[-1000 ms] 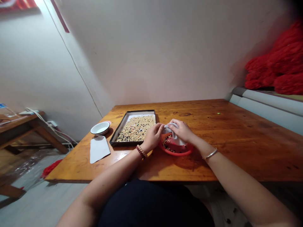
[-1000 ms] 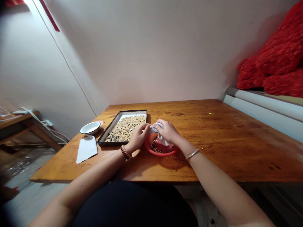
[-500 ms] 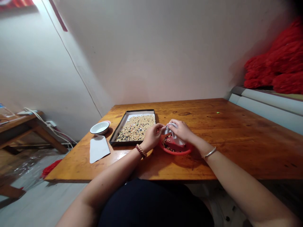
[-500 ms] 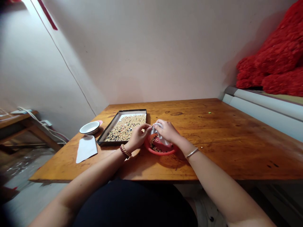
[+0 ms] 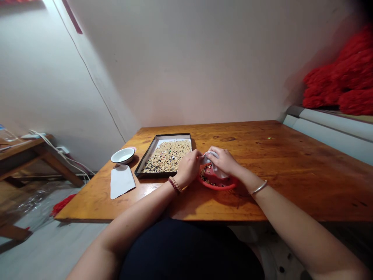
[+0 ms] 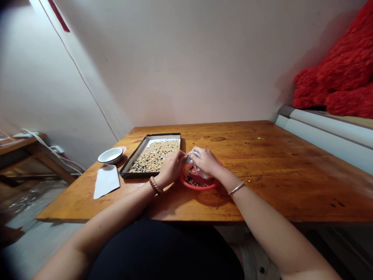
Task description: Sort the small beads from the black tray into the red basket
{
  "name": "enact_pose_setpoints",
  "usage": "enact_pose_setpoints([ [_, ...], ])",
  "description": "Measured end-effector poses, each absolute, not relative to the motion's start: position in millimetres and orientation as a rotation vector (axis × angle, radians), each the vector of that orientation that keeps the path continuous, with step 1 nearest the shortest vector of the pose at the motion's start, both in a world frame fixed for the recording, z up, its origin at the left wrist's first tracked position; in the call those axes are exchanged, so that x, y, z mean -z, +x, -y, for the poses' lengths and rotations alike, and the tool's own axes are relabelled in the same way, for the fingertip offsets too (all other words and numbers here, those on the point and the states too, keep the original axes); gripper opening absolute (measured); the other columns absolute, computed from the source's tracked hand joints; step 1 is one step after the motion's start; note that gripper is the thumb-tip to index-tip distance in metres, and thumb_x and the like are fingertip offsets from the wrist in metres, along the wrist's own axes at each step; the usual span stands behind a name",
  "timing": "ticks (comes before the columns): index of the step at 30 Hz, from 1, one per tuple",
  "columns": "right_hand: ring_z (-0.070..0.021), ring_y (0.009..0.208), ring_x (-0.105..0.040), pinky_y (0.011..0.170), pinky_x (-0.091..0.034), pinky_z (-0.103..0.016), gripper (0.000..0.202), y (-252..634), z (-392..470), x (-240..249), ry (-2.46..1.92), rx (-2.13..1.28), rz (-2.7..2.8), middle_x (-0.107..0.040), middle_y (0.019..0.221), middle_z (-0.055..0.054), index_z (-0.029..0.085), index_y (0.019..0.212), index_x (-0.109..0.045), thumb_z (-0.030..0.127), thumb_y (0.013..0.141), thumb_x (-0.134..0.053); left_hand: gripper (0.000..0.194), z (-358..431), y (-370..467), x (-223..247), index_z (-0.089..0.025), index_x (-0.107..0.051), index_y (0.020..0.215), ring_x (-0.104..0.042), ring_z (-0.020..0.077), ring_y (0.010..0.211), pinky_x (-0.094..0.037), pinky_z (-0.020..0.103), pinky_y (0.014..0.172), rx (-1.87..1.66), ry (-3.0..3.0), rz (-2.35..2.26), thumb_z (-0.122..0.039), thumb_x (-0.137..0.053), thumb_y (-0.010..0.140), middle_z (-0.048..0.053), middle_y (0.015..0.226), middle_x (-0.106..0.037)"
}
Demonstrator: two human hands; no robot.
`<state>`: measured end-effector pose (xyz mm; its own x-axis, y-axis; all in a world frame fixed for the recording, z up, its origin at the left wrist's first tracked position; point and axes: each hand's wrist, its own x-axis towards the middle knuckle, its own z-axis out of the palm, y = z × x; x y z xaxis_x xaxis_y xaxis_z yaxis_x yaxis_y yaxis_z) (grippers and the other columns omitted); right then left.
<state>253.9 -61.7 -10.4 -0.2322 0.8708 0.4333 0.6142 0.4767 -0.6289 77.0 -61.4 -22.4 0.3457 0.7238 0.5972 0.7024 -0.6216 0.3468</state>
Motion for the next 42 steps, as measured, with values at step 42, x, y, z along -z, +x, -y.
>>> enact_pose_setpoints([
  [42,-0.0158,0.063,-0.056,0.055,-0.032,-0.024,0.03,263,53,15,-1.34,-0.383,1.923,-0.066,0.068,-0.002,0.02,0.073,-0.066,0.044,0.085,-0.051,0.022,47,56,18,-0.019,-0.056,0.106,-0.058,0.0227,0.095,-0.045,0.033,0.082,-1.002,2.572,-1.631,-0.033,-0.055,0.089,0.009,0.101,-0.064],
])
